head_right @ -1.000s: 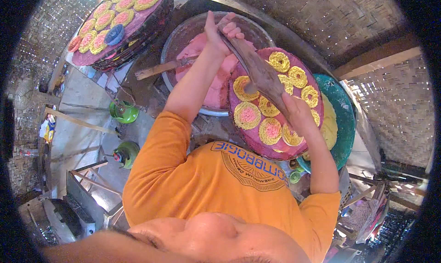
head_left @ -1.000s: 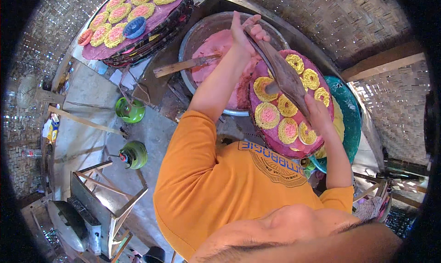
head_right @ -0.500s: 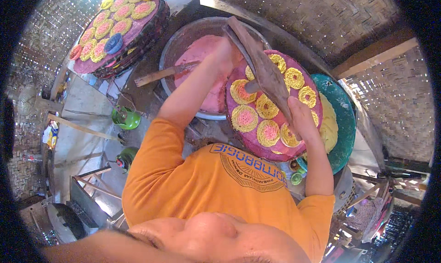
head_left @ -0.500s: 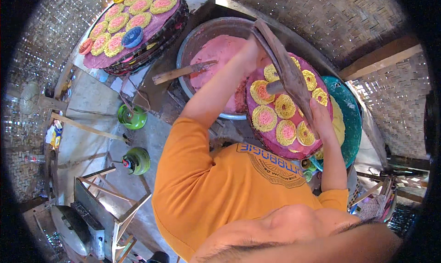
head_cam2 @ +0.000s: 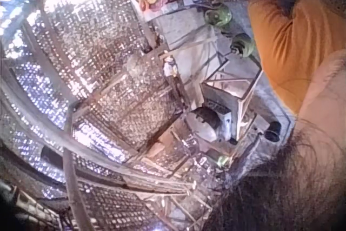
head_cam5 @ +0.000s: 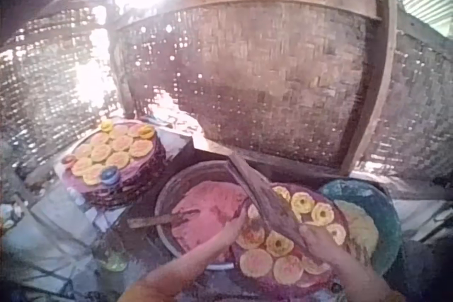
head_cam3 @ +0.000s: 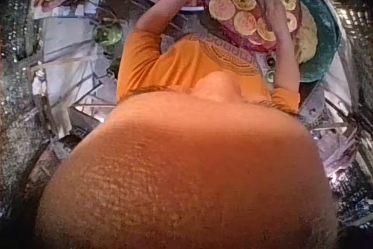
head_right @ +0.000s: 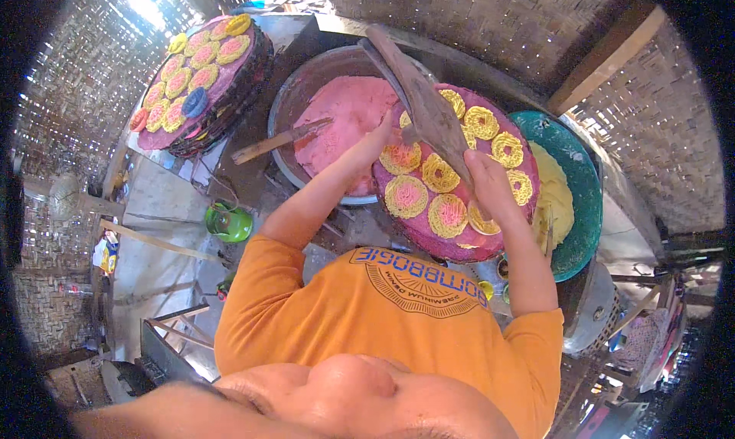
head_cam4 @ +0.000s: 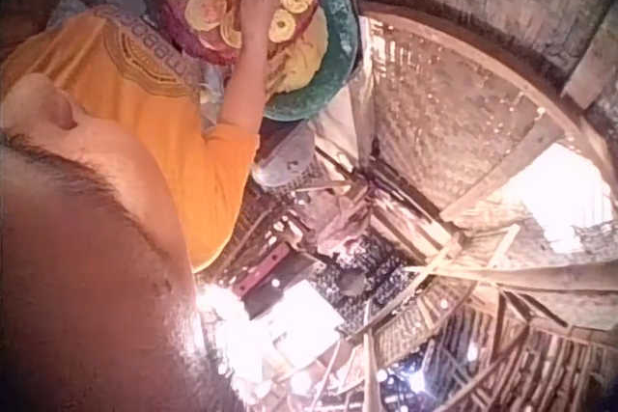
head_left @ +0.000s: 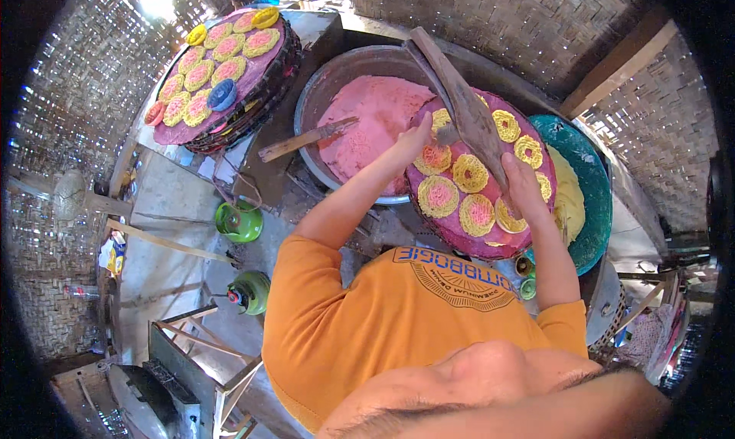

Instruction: The person prepares food by using a wooden paddle to spread a yellow dough onto circular trays and using a thin tool to refine the shapes. The person handles several colored doughs in basins and places finished items on multiple stacked trays.

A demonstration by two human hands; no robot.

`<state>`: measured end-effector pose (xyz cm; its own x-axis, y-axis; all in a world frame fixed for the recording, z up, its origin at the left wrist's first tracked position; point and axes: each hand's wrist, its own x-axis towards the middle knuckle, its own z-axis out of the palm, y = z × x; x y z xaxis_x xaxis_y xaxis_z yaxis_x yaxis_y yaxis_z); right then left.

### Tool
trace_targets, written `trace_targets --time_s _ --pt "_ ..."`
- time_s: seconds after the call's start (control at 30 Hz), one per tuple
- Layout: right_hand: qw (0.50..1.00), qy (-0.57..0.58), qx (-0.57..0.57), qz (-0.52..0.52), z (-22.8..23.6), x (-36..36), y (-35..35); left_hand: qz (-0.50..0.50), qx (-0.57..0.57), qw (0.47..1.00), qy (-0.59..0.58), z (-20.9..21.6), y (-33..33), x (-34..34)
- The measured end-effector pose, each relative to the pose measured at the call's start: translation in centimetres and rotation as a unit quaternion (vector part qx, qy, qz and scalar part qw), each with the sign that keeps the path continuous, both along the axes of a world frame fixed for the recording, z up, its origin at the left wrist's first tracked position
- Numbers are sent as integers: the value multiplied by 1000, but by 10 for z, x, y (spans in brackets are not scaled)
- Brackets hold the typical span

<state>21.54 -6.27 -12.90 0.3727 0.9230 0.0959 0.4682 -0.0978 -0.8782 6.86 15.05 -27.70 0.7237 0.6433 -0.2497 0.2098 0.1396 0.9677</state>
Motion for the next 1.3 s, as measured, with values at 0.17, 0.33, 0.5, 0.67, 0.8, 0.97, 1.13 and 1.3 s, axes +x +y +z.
trace_targets --time_s 0.17,0.33,0.5,0.67,0.8,0.97,1.13,1.3 --pt "986 93 -136 -36 24 -2 -14 35 216 973 74 64 -38 -27" --pt "992 103 -45 -56 34 -12 -32 -34 567 802 186 86 -48 -54" --pt "993 105 -3 -52 52 -25 -43 58 640 762 77 161 -53 -55" --pt "988 -147 37 20 88 -50 -31 138 656 740 -55 230 -85 -30" --pt "910 -292 296 2 143 -28 -12 195 794 569 -94 279 -111 -30" --pt "773 -479 414 -54 232 -86 -31 115 812 570 48 309 -150 -39" --pt "764 -415 459 183 217 -125 -69 59 809 582 -62 309 -162 -101" --pt "904 -239 282 213 202 -127 -81 32 831 555 15 293 -180 -142"
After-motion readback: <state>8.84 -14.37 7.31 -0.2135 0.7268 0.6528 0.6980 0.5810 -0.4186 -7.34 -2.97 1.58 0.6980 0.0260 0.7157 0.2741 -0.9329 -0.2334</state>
